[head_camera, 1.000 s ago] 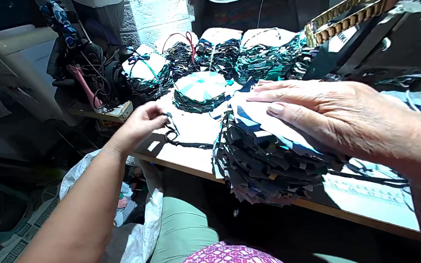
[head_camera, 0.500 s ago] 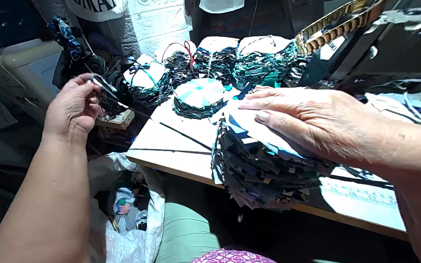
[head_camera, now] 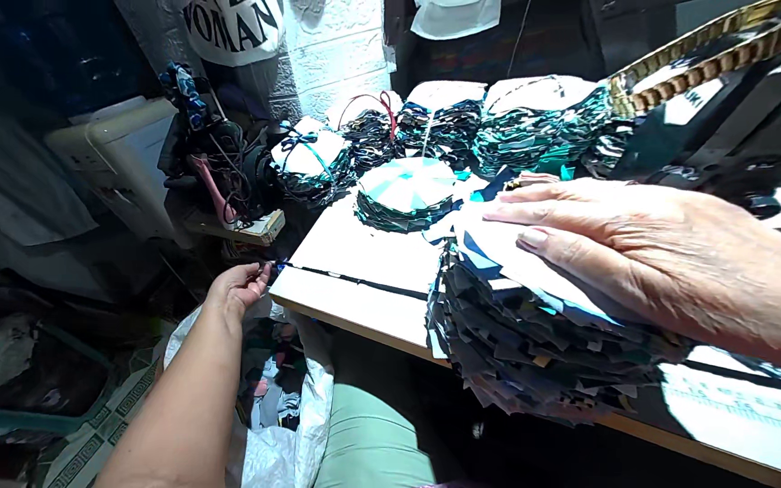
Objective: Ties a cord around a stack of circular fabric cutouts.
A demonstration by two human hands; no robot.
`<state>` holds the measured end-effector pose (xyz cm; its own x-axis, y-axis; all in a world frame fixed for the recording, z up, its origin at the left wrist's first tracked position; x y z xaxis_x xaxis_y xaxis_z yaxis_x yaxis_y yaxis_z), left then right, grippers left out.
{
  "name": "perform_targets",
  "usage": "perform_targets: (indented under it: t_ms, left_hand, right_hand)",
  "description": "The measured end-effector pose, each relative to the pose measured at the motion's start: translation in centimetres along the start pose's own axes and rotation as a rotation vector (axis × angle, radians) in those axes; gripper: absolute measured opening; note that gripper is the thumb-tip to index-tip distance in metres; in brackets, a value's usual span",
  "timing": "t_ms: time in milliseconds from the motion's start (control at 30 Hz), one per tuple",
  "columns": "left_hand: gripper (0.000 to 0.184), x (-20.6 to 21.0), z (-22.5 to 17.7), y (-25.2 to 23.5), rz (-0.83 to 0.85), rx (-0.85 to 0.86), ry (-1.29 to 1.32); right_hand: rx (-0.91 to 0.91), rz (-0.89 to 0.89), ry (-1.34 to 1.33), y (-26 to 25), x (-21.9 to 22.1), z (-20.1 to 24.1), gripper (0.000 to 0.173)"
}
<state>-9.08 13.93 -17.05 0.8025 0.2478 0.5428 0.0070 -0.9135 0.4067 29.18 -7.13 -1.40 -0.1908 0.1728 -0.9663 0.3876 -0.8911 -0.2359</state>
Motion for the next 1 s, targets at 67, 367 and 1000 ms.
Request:
perform_targets:
  t_ms: [67, 367, 1000]
  left_hand:
    - [0.042, 0.1, 0.5, 0.3, 0.027, -0.043, -0.126]
    - [0.045, 3.9, -3.0, 4.1, 0.134, 0.391, -1.559]
    - [0.040, 7.7, -1.9, 5.5, 0.182, 0.602, -1.603]
  right_hand:
    - [-0.012, -0.006, -0.002, 0.0, 0.1, -0.1, 0.054]
    - [-0.018, -0.010, 0.001, 0.0, 0.2, -0.2, 0.053]
    - [0.029, -0.015, -0.023, -0.2, 0.1, 0.3, 0.050]
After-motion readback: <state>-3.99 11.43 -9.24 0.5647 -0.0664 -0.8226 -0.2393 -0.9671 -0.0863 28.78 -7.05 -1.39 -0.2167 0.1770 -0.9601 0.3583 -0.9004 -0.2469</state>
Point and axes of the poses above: each hand's wrist, its own y-axis away from the middle knuckle, its own x-axis out of the palm, z = x × y, the point moved 4 cm from there along -y, towards the middle knuckle, and after that the axes turned 15 degrees about z, right-handed, at the moved point
